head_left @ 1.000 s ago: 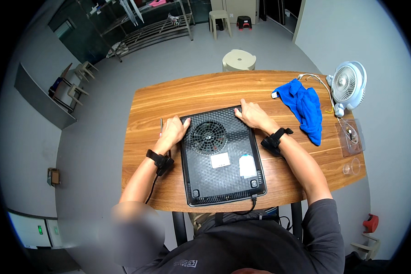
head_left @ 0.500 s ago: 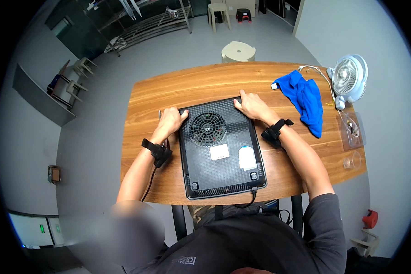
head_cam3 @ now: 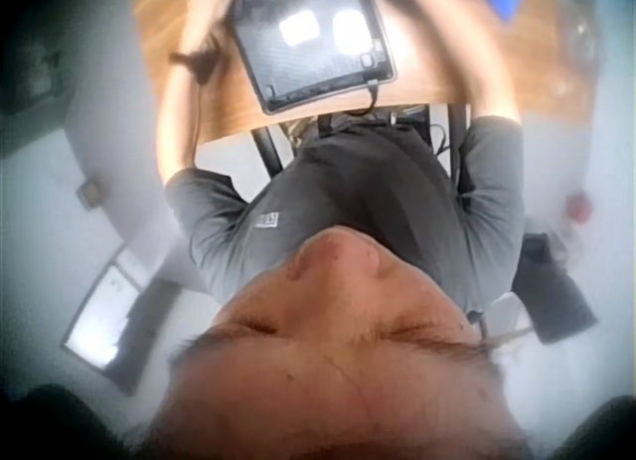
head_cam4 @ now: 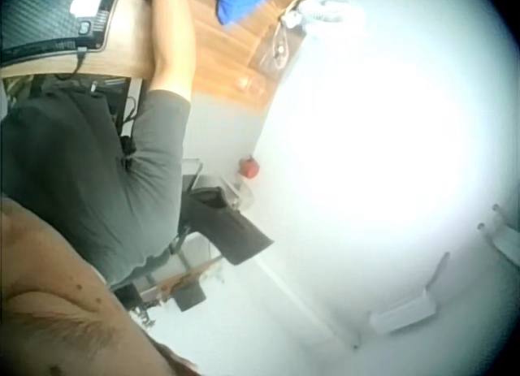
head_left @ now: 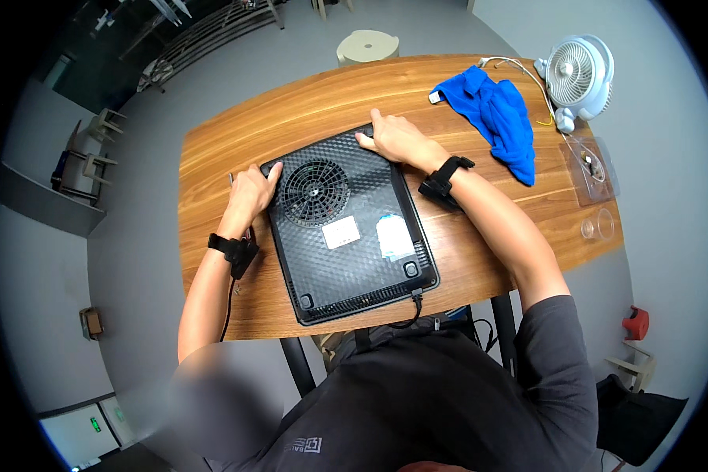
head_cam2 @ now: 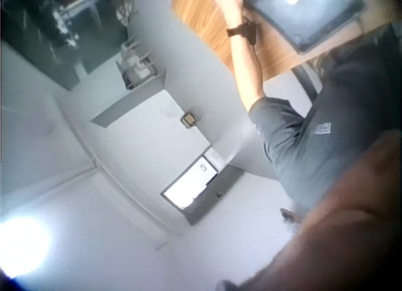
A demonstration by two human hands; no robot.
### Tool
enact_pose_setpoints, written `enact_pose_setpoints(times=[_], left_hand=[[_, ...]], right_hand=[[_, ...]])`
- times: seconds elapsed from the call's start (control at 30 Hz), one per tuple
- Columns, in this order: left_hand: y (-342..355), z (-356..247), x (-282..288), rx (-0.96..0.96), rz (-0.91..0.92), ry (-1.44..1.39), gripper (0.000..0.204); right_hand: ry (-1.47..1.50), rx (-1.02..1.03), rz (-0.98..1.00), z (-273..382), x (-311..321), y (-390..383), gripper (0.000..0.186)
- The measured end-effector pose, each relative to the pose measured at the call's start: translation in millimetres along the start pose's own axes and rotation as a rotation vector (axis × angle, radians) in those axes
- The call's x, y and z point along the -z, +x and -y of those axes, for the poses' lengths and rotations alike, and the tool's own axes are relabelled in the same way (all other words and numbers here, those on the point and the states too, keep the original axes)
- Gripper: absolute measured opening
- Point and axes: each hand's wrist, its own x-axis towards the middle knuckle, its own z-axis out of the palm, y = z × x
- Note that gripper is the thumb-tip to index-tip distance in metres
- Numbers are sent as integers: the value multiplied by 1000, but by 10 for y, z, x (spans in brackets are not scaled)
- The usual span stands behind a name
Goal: The person uses a screwdriver to remove screws from the bottom of a black electronic device, flips it over to reveal the internal components, and continues to unscrew parts from the interior.
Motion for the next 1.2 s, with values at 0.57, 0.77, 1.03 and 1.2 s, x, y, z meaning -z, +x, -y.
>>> enact_pose_setpoints(times=[0.57, 0.77, 1.03, 1.2], left_hand=[[32, 68, 38, -31, 146, -116, 78], [12, -2, 155, 48, 276, -202, 82], [4, 26, -15, -2, 88, -75, 75], [-8, 21, -22, -104, -24, -13, 71]], right_hand=[[-37, -123, 42, 144, 215, -180, 93], [49, -137, -1, 109, 204, -161, 89], [135, -136, 55, 26, 76, -136, 87], [138, -89, 27, -21, 6, -137, 81]])
